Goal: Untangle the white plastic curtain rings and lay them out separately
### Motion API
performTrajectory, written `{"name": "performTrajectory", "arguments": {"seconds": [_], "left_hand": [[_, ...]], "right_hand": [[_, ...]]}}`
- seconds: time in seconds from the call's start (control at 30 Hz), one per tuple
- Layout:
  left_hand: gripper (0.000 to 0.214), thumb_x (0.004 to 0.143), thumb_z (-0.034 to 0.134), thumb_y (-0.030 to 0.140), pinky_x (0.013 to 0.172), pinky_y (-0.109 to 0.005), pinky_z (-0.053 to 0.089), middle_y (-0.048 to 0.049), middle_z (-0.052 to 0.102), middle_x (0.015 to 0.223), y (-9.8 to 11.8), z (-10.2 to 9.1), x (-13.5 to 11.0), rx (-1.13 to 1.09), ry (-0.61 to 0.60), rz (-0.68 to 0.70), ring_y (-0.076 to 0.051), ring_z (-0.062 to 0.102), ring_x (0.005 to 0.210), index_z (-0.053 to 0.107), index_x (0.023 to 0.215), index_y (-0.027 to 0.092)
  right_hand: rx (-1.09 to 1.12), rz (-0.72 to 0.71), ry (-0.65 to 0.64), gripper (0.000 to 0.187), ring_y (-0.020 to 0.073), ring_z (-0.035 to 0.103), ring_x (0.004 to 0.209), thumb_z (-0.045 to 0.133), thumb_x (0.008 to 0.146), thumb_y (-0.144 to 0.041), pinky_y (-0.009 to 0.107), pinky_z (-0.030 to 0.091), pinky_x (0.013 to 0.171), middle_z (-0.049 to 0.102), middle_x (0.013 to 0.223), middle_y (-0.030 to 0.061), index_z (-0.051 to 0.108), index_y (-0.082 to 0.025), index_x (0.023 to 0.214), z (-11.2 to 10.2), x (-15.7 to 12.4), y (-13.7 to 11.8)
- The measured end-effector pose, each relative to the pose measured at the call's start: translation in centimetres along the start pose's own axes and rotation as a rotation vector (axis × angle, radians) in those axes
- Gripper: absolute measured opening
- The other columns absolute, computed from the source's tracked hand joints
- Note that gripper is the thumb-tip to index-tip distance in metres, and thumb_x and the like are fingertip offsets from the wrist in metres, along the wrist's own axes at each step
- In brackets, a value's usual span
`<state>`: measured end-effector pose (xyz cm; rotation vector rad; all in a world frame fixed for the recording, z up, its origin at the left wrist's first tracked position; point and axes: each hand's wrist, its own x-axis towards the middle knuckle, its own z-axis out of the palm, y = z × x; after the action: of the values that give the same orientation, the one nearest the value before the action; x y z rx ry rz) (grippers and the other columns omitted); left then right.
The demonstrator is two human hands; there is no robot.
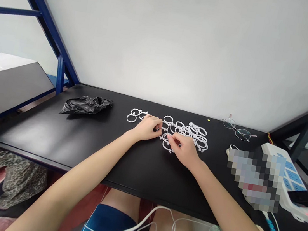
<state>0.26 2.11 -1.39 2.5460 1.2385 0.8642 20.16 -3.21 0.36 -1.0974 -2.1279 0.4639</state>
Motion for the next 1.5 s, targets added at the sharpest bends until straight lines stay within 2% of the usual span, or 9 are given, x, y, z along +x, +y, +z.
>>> {"name": "performTrajectory", "arguments": {"seconds": [0.1, 0.17, 0.33, 0.47, 0.57, 0.77, 1.17, 1.37, 1.5], "left_hand": [[0.004, 0.075, 0.053, 0.017, 0.086, -0.034, 0.039, 0.0032, 0.057, 0.070, 0.00, -0.02, -0.01, -0.009, -0.005, -0.002, -0.014, 0.055, 0.068, 0.051, 0.075, 0.020], [0.005, 0.074, 0.052, 0.015, 0.086, -0.034, 0.039, 0.0032, 0.057, 0.070, -0.02, 0.00, -0.02, -0.013, -0.001, -0.003, -0.014, 0.055, 0.067, 0.051, 0.075, 0.020], [0.009, 0.073, 0.053, 0.014, 0.088, -0.033, 0.040, 0.0054, 0.055, 0.066, -0.17, 0.14, -0.04, -0.034, 0.036, 0.014, -0.012, 0.052, 0.062, 0.052, 0.079, 0.020], [0.012, 0.072, 0.053, 0.013, 0.089, -0.033, 0.040, 0.0063, 0.054, 0.065, -0.25, 0.24, -0.06, -0.043, 0.045, 0.016, -0.012, 0.053, 0.062, 0.051, 0.081, 0.020], [0.012, 0.072, 0.052, 0.013, 0.090, -0.034, 0.040, 0.0058, 0.055, 0.066, -0.22, 0.25, -0.05, -0.037, 0.038, 0.008, -0.013, 0.054, 0.062, 0.051, 0.081, 0.020], [0.012, 0.072, 0.053, 0.013, 0.086, -0.033, 0.040, 0.0033, 0.058, 0.073, -0.14, 0.17, -0.01, -0.032, 0.046, 0.020, -0.014, 0.056, 0.068, 0.051, 0.081, 0.020], [0.013, 0.071, 0.053, 0.009, 0.072, -0.028, 0.039, 0.0037, 0.053, 0.072, -0.02, 0.16, -0.02, -0.053, 0.077, 0.031, -0.011, 0.048, 0.061, 0.049, 0.079, 0.019], [0.012, 0.081, 0.052, 0.014, 0.067, -0.025, 0.039, 0.0035, 0.055, 0.074, -0.13, 0.37, 0.02, -0.093, 0.108, -0.018, -0.011, 0.051, 0.061, 0.053, 0.091, 0.019], [0.011, 0.084, 0.051, 0.014, 0.067, -0.024, 0.040, 0.0028, 0.056, 0.074, -0.16, 0.42, 0.04, -0.085, 0.111, 0.003, -0.010, 0.051, 0.062, 0.056, 0.094, 0.019]], "right_hand": [[0.017, 0.017, 0.008, 0.039, 0.0097, 0.038, 0.047, 0.052, 0.092, -0.039, 0.026, 0.034, 0.052, 0.045, 0.051, -0.0047, 0.040, -0.021, 0.059, 0.01, 0.01, 0.02], [0.018, 0.006, 0.004, 0.031, 0.0095, 0.041, 0.048, 0.060, 0.087, -0.038, 0.026, 0.036, 0.052, 0.051, 0.056, -0.0043, 0.048, -0.021, 0.064, 0.02, 0.02, 0.19], [-0.089, -0.064, -0.076, 0.014, 0.0109, 0.046, 0.054, 0.069, 0.080, -0.031, 0.027, 0.039, 0.058, 0.056, 0.065, -0.0021, 0.061, -0.021, 0.075, 0.02, 0.11, 0.64], [-0.118, -0.015, -0.135, 0.015, 0.0113, 0.048, 0.056, 0.066, 0.081, -0.024, 0.026, 0.037, 0.058, 0.054, 0.063, -0.0023, 0.061, -0.020, 0.068, 0.03, 0.19, 0.60], [-0.094, 0.027, -0.110, 0.016, 0.0111, 0.046, 0.055, 0.065, 0.081, -0.023, 0.026, 0.036, 0.056, 0.053, 0.061, -0.0031, 0.058, -0.020, 0.067, 0.02, 0.21, 0.48], [-0.119, 0.116, -0.103, 0.008, 0.0111, 0.045, 0.053, 0.065, 0.081, -0.025, 0.026, 0.032, 0.053, 0.051, 0.059, -0.0046, 0.060, -0.021, 0.075, -0.10, 0.22, 0.57], [-0.189, 0.163, -0.179, 0.021, 0.0119, 0.048, 0.057, 0.060, 0.085, -0.030, 0.026, 0.032, 0.056, 0.054, 0.058, -0.0024, 0.062, -0.020, 0.066, -0.33, 0.33, 0.25], [-0.186, 0.137, -0.177, 0.024, 0.0115, 0.046, 0.055, 0.060, 0.085, -0.031, 0.027, 0.032, 0.056, 0.051, 0.055, -0.0032, 0.059, -0.020, 0.063, -0.24, 0.27, 0.29], [-0.176, 0.128, -0.165, 0.026, 0.0111, 0.045, 0.053, 0.060, 0.084, -0.032, 0.026, 0.032, 0.055, 0.050, 0.053, -0.0035, 0.057, -0.020, 0.061, -0.15, 0.26, 0.33]]}}
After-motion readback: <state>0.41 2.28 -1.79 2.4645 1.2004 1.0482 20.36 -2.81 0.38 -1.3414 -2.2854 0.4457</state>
